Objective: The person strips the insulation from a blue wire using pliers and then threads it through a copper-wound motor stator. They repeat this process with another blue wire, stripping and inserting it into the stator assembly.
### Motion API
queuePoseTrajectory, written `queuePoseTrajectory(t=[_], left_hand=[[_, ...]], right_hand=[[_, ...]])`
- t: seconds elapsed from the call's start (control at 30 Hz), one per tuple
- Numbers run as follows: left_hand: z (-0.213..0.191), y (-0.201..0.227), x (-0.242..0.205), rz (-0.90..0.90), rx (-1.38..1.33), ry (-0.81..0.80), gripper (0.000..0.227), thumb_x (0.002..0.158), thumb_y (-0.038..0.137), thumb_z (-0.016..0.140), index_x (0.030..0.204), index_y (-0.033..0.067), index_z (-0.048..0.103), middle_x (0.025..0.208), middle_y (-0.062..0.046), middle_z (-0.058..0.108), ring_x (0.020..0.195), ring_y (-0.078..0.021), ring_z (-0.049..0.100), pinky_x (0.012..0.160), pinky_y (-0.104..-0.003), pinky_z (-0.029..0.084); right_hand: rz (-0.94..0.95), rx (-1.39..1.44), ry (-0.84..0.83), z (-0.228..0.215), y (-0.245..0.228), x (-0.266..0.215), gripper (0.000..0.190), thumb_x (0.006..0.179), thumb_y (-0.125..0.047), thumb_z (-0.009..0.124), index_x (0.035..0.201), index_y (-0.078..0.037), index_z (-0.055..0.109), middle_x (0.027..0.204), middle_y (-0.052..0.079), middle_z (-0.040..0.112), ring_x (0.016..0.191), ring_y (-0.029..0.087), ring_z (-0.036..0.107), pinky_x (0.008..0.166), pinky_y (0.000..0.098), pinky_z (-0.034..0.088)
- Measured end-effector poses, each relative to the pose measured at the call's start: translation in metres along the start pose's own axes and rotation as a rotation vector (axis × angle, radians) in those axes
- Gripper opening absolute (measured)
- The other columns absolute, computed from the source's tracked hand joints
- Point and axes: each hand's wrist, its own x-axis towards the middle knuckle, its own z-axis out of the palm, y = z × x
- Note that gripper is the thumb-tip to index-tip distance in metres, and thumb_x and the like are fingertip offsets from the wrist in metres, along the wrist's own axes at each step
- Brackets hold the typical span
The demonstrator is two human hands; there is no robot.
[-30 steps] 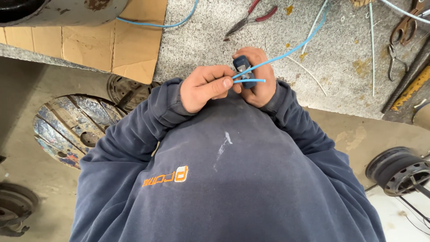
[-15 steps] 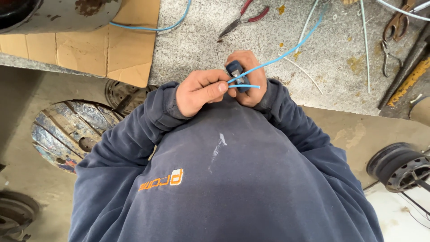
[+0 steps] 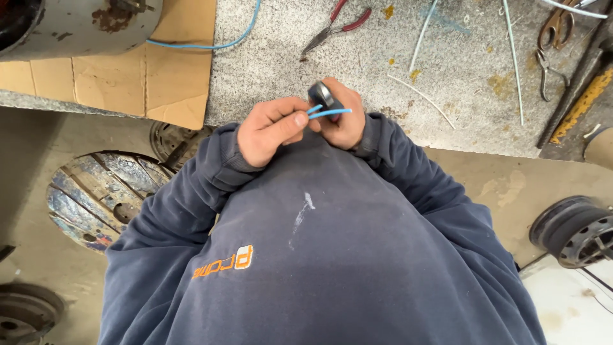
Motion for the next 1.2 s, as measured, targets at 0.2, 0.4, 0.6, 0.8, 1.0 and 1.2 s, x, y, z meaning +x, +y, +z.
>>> queuePoseTrajectory(t=[0.2,0.4,0.6,0.8,1.0,1.2], left_hand=[[0.019,0.074,-0.043,0.057,0.390,0.250,0.023,0.111,0.016,0.052,0.114,-0.0020,0.066,0.077,0.005,0.052,0.069,-0.0039,0.044,0.063,-0.023,0.036],[0.065,0.120,-0.034,0.342,1.202,0.469,0.013,0.106,0.011,0.061,0.116,0.0048,0.067,0.086,-0.009,0.068,0.076,-0.0217,0.066,0.070,-0.033,0.053],[0.071,0.086,0.006,0.524,1.478,0.303,0.007,0.095,0.016,0.067,0.101,0.0120,0.067,0.085,-0.013,0.068,0.079,-0.0356,0.068,0.066,-0.047,0.053],[0.064,0.060,0.015,0.528,1.550,0.261,0.010,0.094,0.019,0.067,0.101,0.0123,0.069,0.082,-0.011,0.070,0.075,-0.0354,0.068,0.060,-0.047,0.051],[0.049,0.068,-0.025,0.662,1.566,0.489,0.016,0.091,0.012,0.065,0.106,0.0107,0.071,0.092,-0.010,0.074,0.081,-0.0308,0.072,0.068,-0.041,0.056],[0.080,0.078,-0.085,0.766,1.404,0.670,0.020,0.090,0.006,0.072,0.110,0.0059,0.074,0.092,-0.012,0.075,0.077,-0.0277,0.074,0.068,-0.034,0.058]], right_hand=[[-0.041,-0.411,0.086,-0.014,-0.018,-0.001,0.049,0.079,-0.011,0.076,0.125,-0.003,0.062,0.111,0.017,0.065,0.102,0.038,0.065,0.087,0.0435,0.054],[-0.099,-0.718,0.150,-0.020,-0.026,-0.001,0.052,0.083,-0.030,0.085,0.123,-0.005,0.065,0.114,0.014,0.068,0.104,0.036,0.064,0.087,0.0449,0.051],[-0.212,-0.212,0.177,-0.050,-0.055,0.000,0.061,0.088,-0.027,0.080,0.138,-0.001,0.057,0.115,0.015,0.068,0.101,0.031,0.067,0.086,0.0375,0.054],[-0.207,-0.128,0.186,-0.054,-0.040,0.003,0.012,0.098,-0.012,0.069,0.105,-0.003,0.073,0.081,0.009,0.075,0.072,0.017,0.075,0.066,0.0299,0.057],[-0.213,-0.139,0.216,-0.081,-0.029,0.025,0.014,0.100,-0.011,0.064,0.103,-0.001,0.073,0.069,0.006,0.071,0.059,0.012,0.068,0.056,0.0280,0.054],[-0.093,0.249,0.279,-0.086,0.011,0.088,0.021,0.110,-0.016,0.056,0.116,0.001,0.068,0.083,0.010,0.070,0.069,0.014,0.064,0.063,0.0283,0.052]])
